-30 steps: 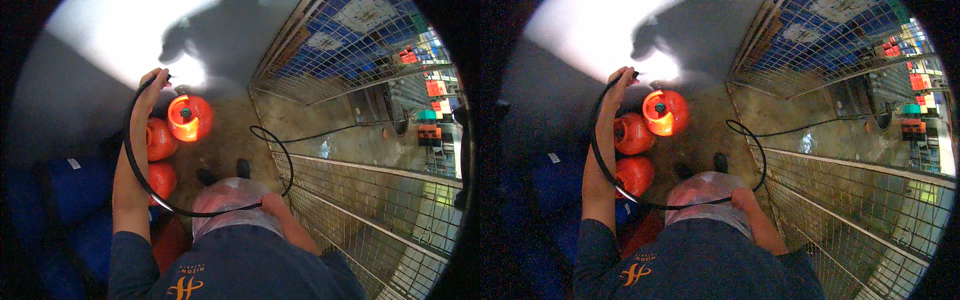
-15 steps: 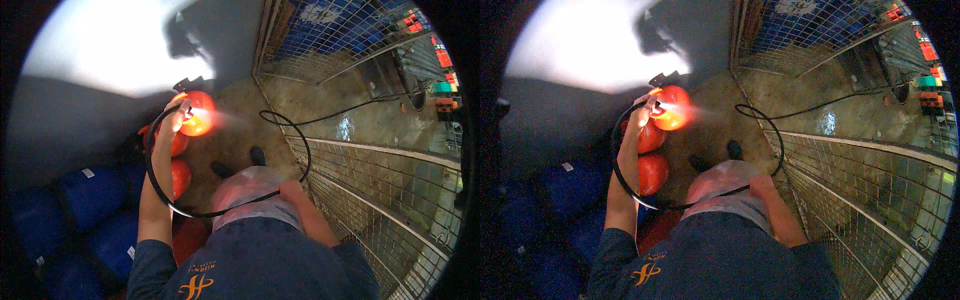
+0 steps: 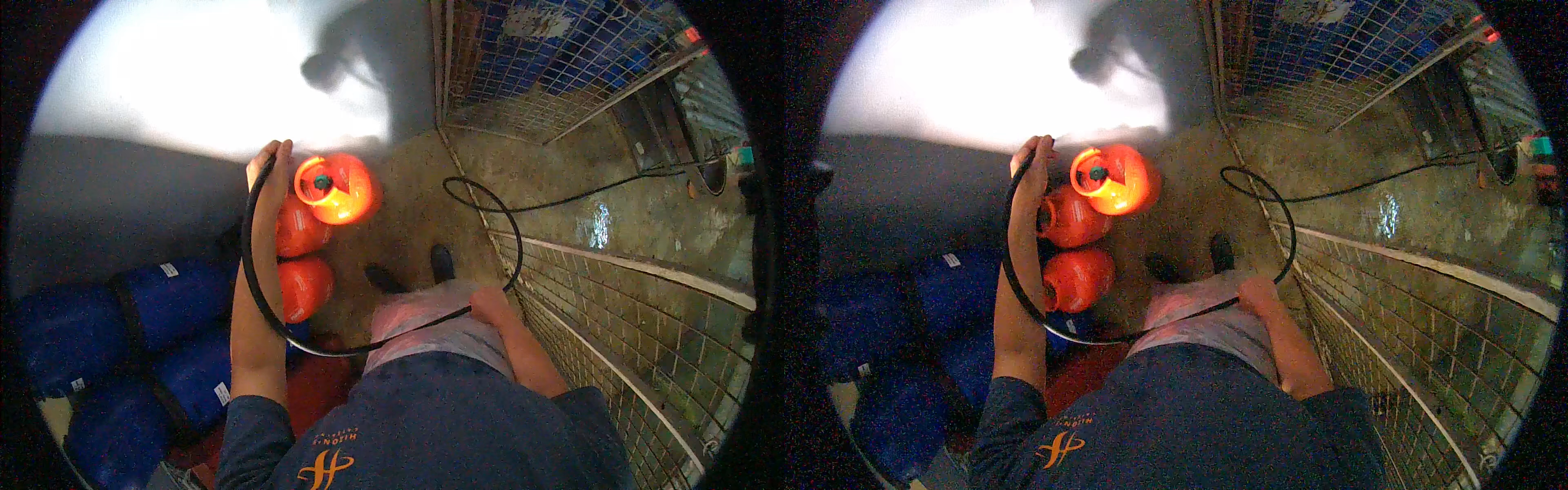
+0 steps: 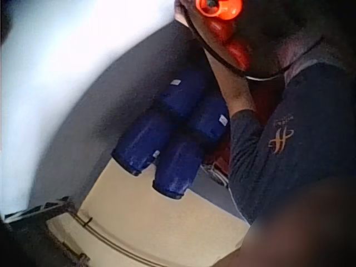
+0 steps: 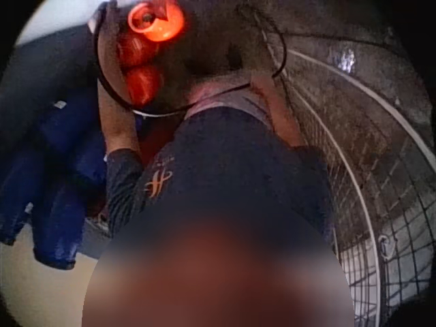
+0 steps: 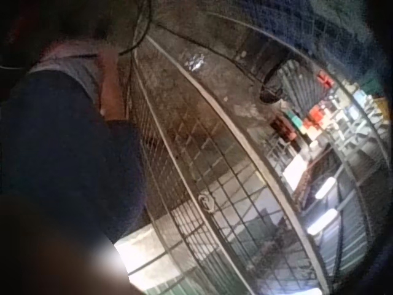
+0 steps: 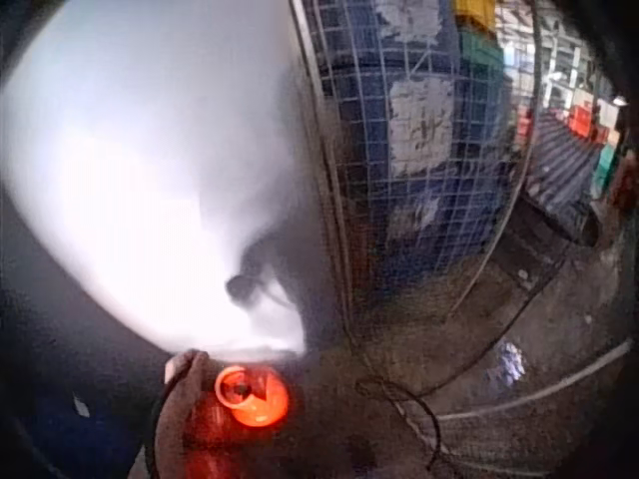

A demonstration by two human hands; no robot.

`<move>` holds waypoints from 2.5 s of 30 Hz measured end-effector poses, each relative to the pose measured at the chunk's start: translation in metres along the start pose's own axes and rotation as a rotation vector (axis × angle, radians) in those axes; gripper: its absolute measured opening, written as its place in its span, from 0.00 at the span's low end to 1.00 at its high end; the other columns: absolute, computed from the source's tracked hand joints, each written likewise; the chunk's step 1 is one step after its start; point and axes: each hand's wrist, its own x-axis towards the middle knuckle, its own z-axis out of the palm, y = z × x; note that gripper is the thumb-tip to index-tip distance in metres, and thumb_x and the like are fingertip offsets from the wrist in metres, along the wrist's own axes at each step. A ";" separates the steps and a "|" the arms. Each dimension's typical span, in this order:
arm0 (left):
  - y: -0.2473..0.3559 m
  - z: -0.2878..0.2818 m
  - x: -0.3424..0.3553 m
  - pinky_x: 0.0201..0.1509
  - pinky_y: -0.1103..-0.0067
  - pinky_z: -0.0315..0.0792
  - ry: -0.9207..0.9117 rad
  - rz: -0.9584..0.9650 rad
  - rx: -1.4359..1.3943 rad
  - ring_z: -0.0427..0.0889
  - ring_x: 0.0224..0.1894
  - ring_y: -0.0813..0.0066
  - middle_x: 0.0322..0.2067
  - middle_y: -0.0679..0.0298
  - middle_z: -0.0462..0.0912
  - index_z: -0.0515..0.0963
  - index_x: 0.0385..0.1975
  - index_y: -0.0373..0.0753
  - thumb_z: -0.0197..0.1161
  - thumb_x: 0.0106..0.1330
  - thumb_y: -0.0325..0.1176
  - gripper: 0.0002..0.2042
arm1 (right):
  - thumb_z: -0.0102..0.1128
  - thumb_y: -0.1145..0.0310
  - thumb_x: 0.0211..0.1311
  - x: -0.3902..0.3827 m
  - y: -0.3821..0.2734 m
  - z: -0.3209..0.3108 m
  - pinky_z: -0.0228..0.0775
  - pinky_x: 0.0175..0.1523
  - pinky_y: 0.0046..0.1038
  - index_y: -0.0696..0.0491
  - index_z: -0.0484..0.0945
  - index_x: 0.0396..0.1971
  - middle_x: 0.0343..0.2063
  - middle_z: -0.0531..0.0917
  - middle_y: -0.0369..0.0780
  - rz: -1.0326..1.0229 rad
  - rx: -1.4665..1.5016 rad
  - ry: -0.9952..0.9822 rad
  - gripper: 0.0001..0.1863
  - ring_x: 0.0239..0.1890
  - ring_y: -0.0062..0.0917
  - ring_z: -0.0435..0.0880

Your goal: The person uses a high-pressure water hose to wash multiple red gas cylinders and blue barrels inside a caged storage area. The person sprays the cylinders and barrels, then rinses the concrete floor and metal cage walls.

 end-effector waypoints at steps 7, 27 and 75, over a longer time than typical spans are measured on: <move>0.048 0.022 0.011 0.40 0.74 0.70 0.024 0.034 -0.019 0.77 0.28 0.72 0.23 0.58 0.82 0.79 0.27 0.33 0.56 0.66 0.46 0.19 | 0.58 0.64 0.46 -0.005 0.021 0.005 0.75 0.41 0.44 0.51 0.86 0.25 0.26 0.84 0.48 -0.090 -0.051 0.181 0.10 0.32 0.45 0.84; 0.162 -0.085 -0.016 0.37 0.79 0.62 0.076 0.237 -0.209 0.68 0.27 0.78 0.23 0.62 0.81 0.76 0.24 0.36 0.56 0.68 0.53 0.23 | 0.59 0.63 0.50 0.050 -0.016 -0.053 0.75 0.39 0.46 0.48 0.85 0.32 0.33 0.85 0.46 -0.282 -0.007 0.193 0.11 0.37 0.45 0.84; -0.210 -0.274 -0.237 0.34 0.78 0.74 0.865 -0.527 -0.517 0.74 0.22 0.79 0.17 0.71 0.63 0.67 0.16 0.41 0.58 0.69 0.36 0.18 | 0.64 0.54 0.48 0.186 -0.203 -0.131 0.76 0.41 0.42 0.46 0.85 0.30 0.30 0.85 0.44 -0.588 -0.204 -0.043 0.13 0.35 0.43 0.84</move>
